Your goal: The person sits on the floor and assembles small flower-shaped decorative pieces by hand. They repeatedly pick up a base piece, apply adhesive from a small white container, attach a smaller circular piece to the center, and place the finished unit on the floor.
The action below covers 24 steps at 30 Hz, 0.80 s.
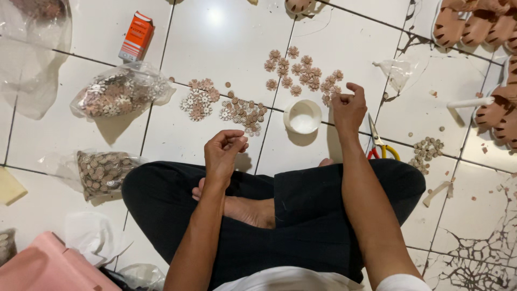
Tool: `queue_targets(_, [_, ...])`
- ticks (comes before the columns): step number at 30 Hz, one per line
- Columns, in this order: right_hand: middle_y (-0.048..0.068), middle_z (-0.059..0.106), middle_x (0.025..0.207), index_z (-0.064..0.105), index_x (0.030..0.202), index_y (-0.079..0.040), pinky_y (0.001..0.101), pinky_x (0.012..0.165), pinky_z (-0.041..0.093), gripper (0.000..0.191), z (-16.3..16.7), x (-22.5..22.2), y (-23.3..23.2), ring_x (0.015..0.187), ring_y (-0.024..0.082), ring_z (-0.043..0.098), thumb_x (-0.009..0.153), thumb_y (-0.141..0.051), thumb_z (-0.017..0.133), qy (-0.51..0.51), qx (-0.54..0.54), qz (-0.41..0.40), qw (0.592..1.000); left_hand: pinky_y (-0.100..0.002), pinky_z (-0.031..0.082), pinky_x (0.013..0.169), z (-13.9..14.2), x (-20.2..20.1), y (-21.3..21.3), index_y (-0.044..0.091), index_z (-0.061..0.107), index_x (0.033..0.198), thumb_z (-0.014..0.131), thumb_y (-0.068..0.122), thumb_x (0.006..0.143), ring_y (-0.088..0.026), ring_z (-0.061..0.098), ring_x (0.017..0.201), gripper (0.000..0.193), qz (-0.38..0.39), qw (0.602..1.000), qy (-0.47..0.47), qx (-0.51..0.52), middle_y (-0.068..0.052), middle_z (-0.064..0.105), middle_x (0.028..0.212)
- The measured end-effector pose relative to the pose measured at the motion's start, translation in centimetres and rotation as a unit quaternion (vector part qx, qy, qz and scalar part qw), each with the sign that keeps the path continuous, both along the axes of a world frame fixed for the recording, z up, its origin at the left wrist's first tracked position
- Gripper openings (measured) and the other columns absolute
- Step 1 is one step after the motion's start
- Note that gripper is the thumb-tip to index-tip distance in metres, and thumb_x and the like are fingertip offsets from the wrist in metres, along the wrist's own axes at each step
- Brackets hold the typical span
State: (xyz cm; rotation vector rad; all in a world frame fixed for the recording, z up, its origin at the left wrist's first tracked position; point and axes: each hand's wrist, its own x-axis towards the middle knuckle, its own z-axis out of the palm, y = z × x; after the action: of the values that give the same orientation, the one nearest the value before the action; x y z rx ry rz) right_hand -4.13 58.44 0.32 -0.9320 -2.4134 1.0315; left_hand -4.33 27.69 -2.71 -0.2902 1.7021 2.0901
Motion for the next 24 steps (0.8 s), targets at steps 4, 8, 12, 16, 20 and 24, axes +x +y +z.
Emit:
queue_targets(4, [0.009,0.07,0.092,0.054,0.134,-0.001,0.0322,0.071,0.056,0.043,0.0,-0.1,-0.3,0.08,0.018,0.068,0.093,0.0,0.067,-0.053,0.077,-0.001,0.996,-0.024,0.051,0.057,-1.0,0.1,-0.1,0.001,0.069,0.09,0.074,0.013,0.093,-0.01,0.06,0.059,0.013,0.04,0.998,-0.035,0.025,-0.005,0.068,0.07])
queue_targets(8, [0.01,0.068,0.095,0.057,0.133,-0.002,0.0354,0.071,0.055,0.041,0.3,0.3,-0.1,0.083,0.021,0.067,0.094,0.003,0.067,-0.038,0.163,-0.003,0.986,-0.024,0.025,0.044,-1.8,0.0,-0.7,0.002,0.056,0.076,0.068,0.028,0.111,-0.008,0.032,0.049,0.045,0.088,0.994,-0.063,-0.008,0.0,0.041,0.057])
queue_targets(12, [0.012,0.069,0.103,0.055,0.139,0.0,0.0363,0.081,0.057,0.041,1.0,0.7,-1.1,0.092,0.023,0.068,0.1,0.007,0.068,0.083,0.187,0.074,0.976,-0.023,0.032,0.048,-1.9,-0.5,-0.5,0.006,0.056,0.081,0.063,0.022,0.104,-0.006,0.039,0.054,0.029,0.169,0.984,-0.008,0.049,0.004,0.048,0.064])
queue_targets(16, [0.015,0.069,0.114,0.054,0.141,-0.004,0.033,0.087,0.064,0.043,0.7,-0.8,-6.0,0.101,0.024,0.071,0.101,0.005,0.067,0.133,0.154,0.211,0.956,-0.023,0.044,0.055,-1.7,-0.8,-0.2,0.008,0.061,0.088,0.063,0.018,0.098,-0.007,0.05,0.061,0.014,0.174,0.982,0.011,0.075,0.002,0.056,0.07])
queue_targets(20, [0.014,0.07,0.117,0.053,0.142,-0.007,0.0363,0.078,0.063,0.049,-0.8,-2.8,-14.1,0.099,0.023,0.07,0.097,-0.004,0.07,-0.004,-0.001,0.326,0.946,-0.024,0.037,0.046,-1.9,-0.4,-1.0,0.006,0.053,0.078,0.053,0.034,0.111,-0.009,0.043,0.052,0.043,0.186,0.979,-0.059,0.065,0.0,0.046,0.061])
queue_targets(24, [0.016,0.072,0.116,0.054,0.141,-0.005,0.0423,0.088,0.056,0.049,-1.4,-4.7,-19.6,0.105,0.029,0.067,0.096,-0.006,0.071,0.018,0.057,0.392,0.918,-0.025,0.044,0.061,-1.8,-0.2,-1.3,0.003,0.057,0.094,0.061,0.025,0.108,-0.011,0.05,0.067,0.027,0.239,0.965,-0.03,0.103,-0.003,0.055,0.079])
